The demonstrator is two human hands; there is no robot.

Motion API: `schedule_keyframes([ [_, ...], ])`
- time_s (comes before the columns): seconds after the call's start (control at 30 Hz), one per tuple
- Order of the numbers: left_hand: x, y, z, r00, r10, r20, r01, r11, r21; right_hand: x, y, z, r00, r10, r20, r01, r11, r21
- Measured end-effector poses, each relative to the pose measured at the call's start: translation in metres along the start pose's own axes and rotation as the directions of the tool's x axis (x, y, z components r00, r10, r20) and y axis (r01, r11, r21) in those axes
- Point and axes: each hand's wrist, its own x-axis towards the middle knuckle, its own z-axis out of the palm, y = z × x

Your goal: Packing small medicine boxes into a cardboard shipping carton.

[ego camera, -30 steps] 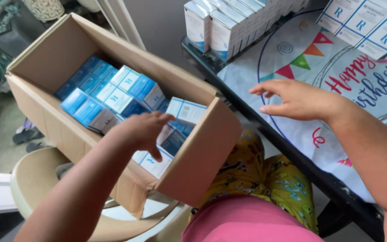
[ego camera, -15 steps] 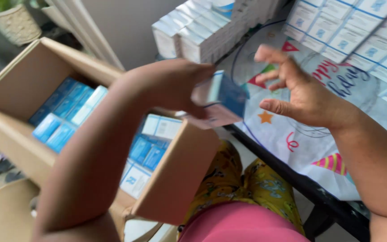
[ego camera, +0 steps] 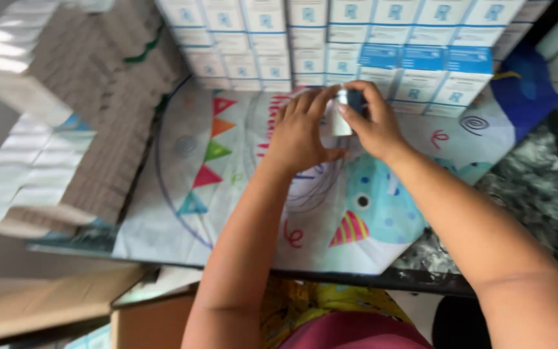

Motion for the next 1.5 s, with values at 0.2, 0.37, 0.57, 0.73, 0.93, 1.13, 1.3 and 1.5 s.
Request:
schedule_keyframes([
  [0.2, -0.018, -0.031, 0.041, 0.955, -0.058, -0.29, 0.055, 0.998, -0.018, 0.016, -0.005, -0.008, 0.96, 0.124, 0.251, -0.216, 0.898, 0.383],
  [0.37, -0.02, -0.026, 0.03, 0.942, -0.085, -0.324, 0.074, 0.996, -0.047, 0.022, -0.067, -0.013, 0.949, 0.208, 0.238, -0.226, 0.973, 0.051],
  [0.57, -0.02, -0.024, 0.023, 0.935, -0.003, -0.355, 0.018, 0.999, 0.039, 0.013, -0.079, -0.012, 0.983, -0.147, 0.112, 0.177, 0.927, -0.33],
  [0.73, -0.023, -0.019, 0.025, 0.916, 0.039, -0.398, 0.011, 0.992, 0.123, 0.011, -0.096, -0.012, 0.972, -0.209, 0.105, 0.234, 0.872, -0.43],
  [0.93, -0.023, -0.025, 0.029, 0.913, -0.073, -0.401, 0.068, 0.997, -0.026, 0.028, -0.12, -0.032, 0.926, 0.377, 0.035, -0.357, 0.9, -0.249],
  [1.13, -0.023, -0.026, 0.037, 0.928, -0.06, -0.368, 0.037, 0.997, -0.069, 0.026, -0.098, -0.037, 0.906, -0.421, 0.042, 0.323, 0.625, -0.711],
  [1.3, -0.023, -0.031, 0.035, 0.907, -0.062, -0.416, 0.051, 0.998, -0.037, 0.016, -0.096, -0.018, 0.879, -0.403, 0.255, 0.47, 0.639, -0.609],
  [1.5, -0.025, -0.033, 0.032, 0.915, -0.122, -0.385, 0.119, 0.992, -0.031, 0.023, -0.104, -0.026, 0.909, -0.224, 0.352, 0.353, 0.863, -0.362],
])
